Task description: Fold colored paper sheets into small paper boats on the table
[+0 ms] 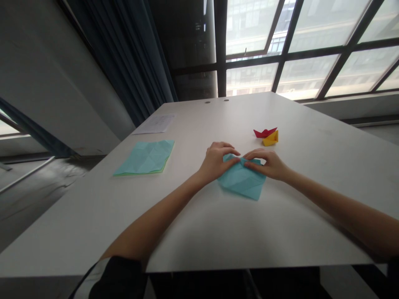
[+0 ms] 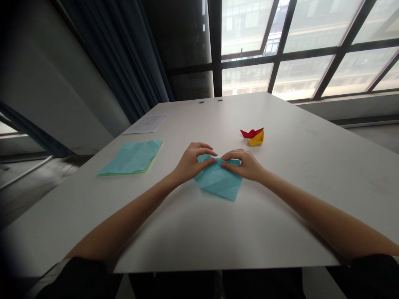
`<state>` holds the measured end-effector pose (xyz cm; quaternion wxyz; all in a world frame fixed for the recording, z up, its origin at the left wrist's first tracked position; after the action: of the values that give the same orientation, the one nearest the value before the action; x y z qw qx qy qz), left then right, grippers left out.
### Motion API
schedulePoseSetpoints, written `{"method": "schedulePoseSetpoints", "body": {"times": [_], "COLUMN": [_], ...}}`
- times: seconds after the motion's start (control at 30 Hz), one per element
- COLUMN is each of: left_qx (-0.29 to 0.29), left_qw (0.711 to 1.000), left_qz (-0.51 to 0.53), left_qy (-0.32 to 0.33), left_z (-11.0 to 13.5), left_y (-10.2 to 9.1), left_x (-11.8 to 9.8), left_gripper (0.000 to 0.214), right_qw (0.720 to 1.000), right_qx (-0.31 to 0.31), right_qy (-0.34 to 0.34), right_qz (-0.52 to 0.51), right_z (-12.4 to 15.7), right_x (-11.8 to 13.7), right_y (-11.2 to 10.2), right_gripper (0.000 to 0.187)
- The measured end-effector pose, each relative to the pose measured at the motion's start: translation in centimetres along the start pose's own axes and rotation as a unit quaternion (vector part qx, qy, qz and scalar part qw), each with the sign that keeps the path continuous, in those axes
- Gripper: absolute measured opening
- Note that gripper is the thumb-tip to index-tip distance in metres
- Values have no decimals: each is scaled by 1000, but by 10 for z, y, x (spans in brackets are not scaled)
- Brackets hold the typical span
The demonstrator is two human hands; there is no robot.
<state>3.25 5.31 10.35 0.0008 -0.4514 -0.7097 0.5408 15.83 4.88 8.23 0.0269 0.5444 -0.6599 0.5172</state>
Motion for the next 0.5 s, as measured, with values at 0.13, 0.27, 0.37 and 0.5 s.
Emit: {"method": "schedulePoseSetpoints", "body": {"times": [0.13, 0.27, 0.37, 0.5], "left_qx": [-71, -40, -38, -78], "left_qw": [981, 867, 769, 720], "left_qz": [119, 370, 503, 560], "left_qy": [-135, -332, -392, -403], "left_z": [3, 18, 26, 29], "left_y": [1, 33, 46, 43], "left_x": [48, 97, 104, 107], "left_gripper": [26, 21, 15, 15], "right_qw": [999, 997, 994, 987], "right_qx": [-46, -79, -101, -149], "right_qy": [14, 20, 30, 56], "right_qz": [9, -9, -21, -8], "right_z": [2, 5, 9, 14], "right_x": [-7, -17, -25, -37], "right_y": [-7, -13, -16, -24], "right_gripper": [15, 14, 14, 16]}}
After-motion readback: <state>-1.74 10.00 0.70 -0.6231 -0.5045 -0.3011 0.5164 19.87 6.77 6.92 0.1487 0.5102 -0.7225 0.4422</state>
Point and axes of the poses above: each hand's wrist, its own z-axis away from the middle knuckle, its own y-axis out of the palm, x = y × z, the point moved 9 cm from there along -z, towards the middle knuckle, and after that the axes turned 5 degrees about x, right-handed, at the moved point
